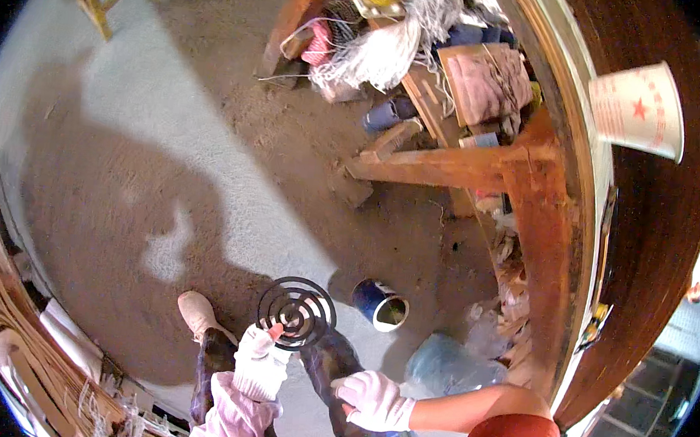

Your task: The person retrieves a mosquito coil from a box, places it into a metal can, and uses a lighter to ignite the coil. The person then adjusts the coil inside the can and carries the lit can across the room.

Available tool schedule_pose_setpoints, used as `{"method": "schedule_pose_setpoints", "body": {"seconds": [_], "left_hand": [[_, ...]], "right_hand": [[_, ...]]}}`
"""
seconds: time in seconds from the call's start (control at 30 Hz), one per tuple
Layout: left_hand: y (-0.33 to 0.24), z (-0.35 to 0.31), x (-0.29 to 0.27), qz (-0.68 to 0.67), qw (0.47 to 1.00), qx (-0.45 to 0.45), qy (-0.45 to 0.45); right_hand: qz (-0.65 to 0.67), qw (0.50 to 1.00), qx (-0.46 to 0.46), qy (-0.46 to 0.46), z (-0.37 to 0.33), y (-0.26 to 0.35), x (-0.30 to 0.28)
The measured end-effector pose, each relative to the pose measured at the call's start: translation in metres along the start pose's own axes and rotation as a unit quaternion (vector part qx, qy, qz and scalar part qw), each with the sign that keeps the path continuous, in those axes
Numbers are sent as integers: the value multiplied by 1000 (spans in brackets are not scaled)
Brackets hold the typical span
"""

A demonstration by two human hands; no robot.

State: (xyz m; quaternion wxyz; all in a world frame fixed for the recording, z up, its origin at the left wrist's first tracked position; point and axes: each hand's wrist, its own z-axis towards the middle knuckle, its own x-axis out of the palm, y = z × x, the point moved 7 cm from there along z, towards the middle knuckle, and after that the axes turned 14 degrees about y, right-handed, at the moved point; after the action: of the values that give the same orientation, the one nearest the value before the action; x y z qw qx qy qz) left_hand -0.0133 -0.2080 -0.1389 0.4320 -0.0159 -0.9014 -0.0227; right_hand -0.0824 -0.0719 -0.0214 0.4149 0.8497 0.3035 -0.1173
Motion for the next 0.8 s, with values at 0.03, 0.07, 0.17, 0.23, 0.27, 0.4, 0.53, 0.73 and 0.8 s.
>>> {"method": "schedule_pose_setpoints", "body": {"seconds": [0.03, 0.07, 0.17, 0.23, 0.27, 0.4, 0.53, 0.73, 0.8], "left_hand": [[-5, 0, 13, 21, 998, 32, -41], [-8, 0, 17, 44, 994, 63, -79], [-15, 10, 13, 120, 991, 38, -47], [-31, 13, 21, 194, 980, -6, -35], [-37, 13, 20, 228, 973, -24, -40], [-64, 33, 35, 270, 960, 68, 6], [-89, 66, 14, 391, 919, 46, 7], [-106, 82, 29, 493, 854, 167, 24], [-106, 90, 30, 534, 825, 178, 41]], "right_hand": [[3, 1000, 7, 5, 1, -3, 3], [3, 1000, 2, -11, 2, -4, 2], [1, 998, -12, -55, 8, -10, -3], [-1, 997, -20, -80, 11, -11, -14], [-9, 995, -26, -100, 13, -15, -17], [-17, 983, -42, -176, 29, -25, -27], [-13, 976, -29, -214, 34, -39, -34], [-109, 921, 61, -368, 32, -138, -69], [-123, 879, 247, -388, 24, -196, -87]]}}
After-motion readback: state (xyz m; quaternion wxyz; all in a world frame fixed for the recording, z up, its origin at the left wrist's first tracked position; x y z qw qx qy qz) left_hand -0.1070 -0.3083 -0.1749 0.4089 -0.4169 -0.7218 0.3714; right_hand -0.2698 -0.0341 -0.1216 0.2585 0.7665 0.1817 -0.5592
